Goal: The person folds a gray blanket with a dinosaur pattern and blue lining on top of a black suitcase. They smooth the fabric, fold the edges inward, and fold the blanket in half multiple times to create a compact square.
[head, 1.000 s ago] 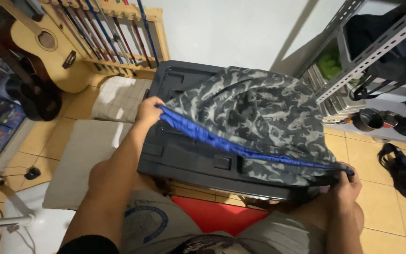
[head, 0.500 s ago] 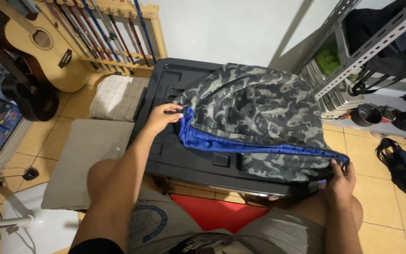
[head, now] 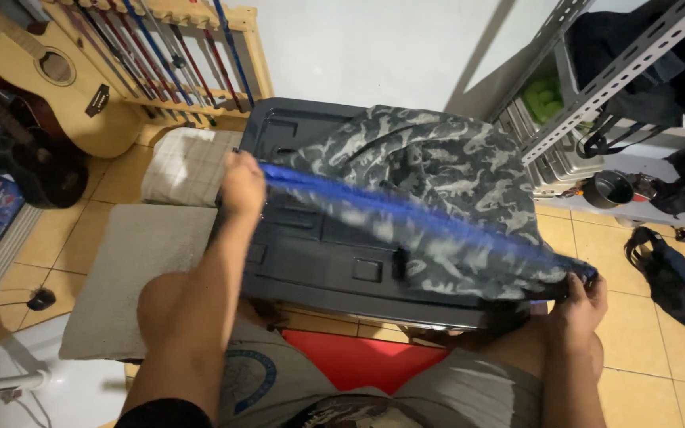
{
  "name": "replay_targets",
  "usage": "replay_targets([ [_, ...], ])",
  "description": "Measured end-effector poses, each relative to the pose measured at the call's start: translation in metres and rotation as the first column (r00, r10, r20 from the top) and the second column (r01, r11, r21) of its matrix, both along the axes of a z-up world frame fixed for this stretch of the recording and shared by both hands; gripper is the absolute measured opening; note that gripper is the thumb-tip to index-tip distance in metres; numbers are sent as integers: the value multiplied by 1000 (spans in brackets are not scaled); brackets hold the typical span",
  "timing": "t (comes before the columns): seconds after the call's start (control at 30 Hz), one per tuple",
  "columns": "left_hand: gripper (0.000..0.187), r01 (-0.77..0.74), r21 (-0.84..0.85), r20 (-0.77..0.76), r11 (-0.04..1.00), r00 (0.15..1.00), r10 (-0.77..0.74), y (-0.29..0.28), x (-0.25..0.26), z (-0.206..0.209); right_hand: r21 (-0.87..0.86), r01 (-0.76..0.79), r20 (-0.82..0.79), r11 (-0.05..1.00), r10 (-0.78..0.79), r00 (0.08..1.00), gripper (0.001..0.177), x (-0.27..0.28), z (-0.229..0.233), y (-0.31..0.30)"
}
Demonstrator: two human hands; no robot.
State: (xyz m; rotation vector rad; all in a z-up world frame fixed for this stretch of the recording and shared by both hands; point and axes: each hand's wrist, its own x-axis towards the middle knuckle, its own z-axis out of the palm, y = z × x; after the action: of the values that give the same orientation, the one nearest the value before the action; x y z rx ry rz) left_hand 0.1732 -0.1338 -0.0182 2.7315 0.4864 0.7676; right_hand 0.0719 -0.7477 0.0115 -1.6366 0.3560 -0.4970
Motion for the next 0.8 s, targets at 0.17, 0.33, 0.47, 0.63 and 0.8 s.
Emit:
replay_targets([
  [0.17, 33, -182, 120, 177, 976, 971, 159, 19, -8, 61, 151, 2, 165, 989, -27, 986, 24, 17, -14, -3],
  [0.33, 32, -81, -495, -92, 865, 995, 40, 39, 5, 50, 146, -67, 113, 987, 50, 992, 23, 19, -26, -18],
  [0.47, 31, -132, -956, -183, 261, 966, -183, 36, 2, 40, 39, -58, -89, 998, 61, 994, 24, 11, -28, -32],
  [0.63, 24, -86, -936, -179, 341, 952, -250, 16, -18, 64, 29, -106, -12, 994, 106, 994, 25, 13, -31, -29],
  [0.8, 26, -185, -656, -307, 732, 951, -34, 37, -6, 47, 259, 20, 75, 966, -40, 996, 29, 19, -29, -29],
])
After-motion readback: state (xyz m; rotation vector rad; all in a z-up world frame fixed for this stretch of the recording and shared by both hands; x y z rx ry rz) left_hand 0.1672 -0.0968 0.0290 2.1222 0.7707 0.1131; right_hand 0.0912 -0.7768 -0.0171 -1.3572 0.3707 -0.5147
